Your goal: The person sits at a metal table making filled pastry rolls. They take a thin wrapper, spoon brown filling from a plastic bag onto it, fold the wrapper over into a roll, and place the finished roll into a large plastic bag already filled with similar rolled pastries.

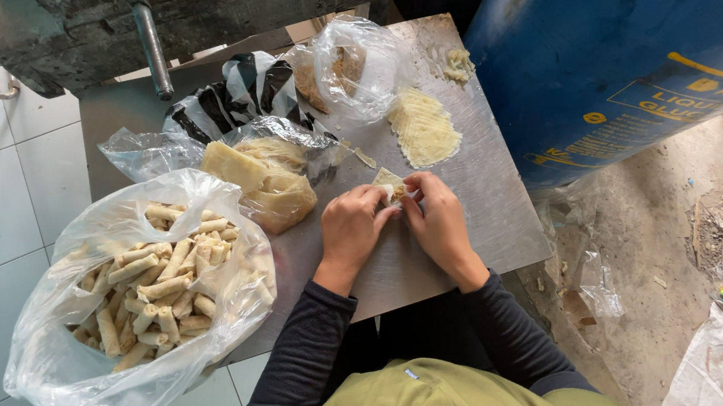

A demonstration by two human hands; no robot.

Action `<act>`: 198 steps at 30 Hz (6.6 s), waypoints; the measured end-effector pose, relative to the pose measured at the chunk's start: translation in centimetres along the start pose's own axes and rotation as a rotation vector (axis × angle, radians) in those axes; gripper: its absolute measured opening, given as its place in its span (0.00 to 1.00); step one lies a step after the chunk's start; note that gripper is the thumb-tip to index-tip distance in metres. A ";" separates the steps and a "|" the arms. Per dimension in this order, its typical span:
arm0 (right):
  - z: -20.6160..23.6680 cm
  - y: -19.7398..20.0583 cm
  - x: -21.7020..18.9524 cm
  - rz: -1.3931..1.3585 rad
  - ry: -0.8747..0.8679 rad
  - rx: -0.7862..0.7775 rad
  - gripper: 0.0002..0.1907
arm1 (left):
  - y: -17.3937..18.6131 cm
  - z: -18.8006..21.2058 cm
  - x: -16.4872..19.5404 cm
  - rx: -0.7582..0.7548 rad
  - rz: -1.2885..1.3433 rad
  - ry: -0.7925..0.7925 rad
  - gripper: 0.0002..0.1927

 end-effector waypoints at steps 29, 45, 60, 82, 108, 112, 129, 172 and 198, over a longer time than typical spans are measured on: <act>-5.2 -4.9 1.7 0.036 0.227 -0.459 0.04 | -4.4 -2.1 -3.7 -0.112 -0.138 -0.089 0.01; -4.8 -3.9 3.3 0.139 0.103 -0.199 0.12 | -3.1 -1.8 -4.7 0.004 -0.164 0.282 0.12; -4.5 -4.1 4.6 0.141 0.106 -0.117 0.09 | -2.3 -1.4 -4.4 0.168 -0.197 0.301 0.06; -4.0 -6.6 5.1 0.318 0.106 -0.037 0.14 | -4.6 -1.5 -4.5 0.255 -0.453 0.238 0.12; -5.9 -0.4 7.2 0.299 0.203 0.081 0.09 | 28.5 -1.5 2.4 0.454 -0.980 0.343 0.04; -6.3 0.1 6.9 0.251 0.186 0.022 0.09 | 26.8 -2.5 3.3 0.526 -0.978 0.265 0.18; -7.0 0.6 7.0 -0.145 0.013 -0.157 0.06 | -7.4 -4.4 1.3 0.057 -0.257 -0.232 0.06; -6.3 2.0 -0.2 -0.075 0.431 0.164 0.06 | -9.3 -1.5 -7.3 0.000 0.470 0.713 0.13; -15.8 -10.2 0.7 0.296 0.324 0.052 0.03 | 4.0 -14.8 -3.7 0.608 -0.069 0.221 0.44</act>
Point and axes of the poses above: each hand's wrist, its own z-axis away from the middle knuckle, its own y-axis out of the back of the hand, x = y × z, the point moved 8 cm from there along -z, towards the middle knuckle, and after that the axes turned 14 degrees about x, right-handed, at the moved point
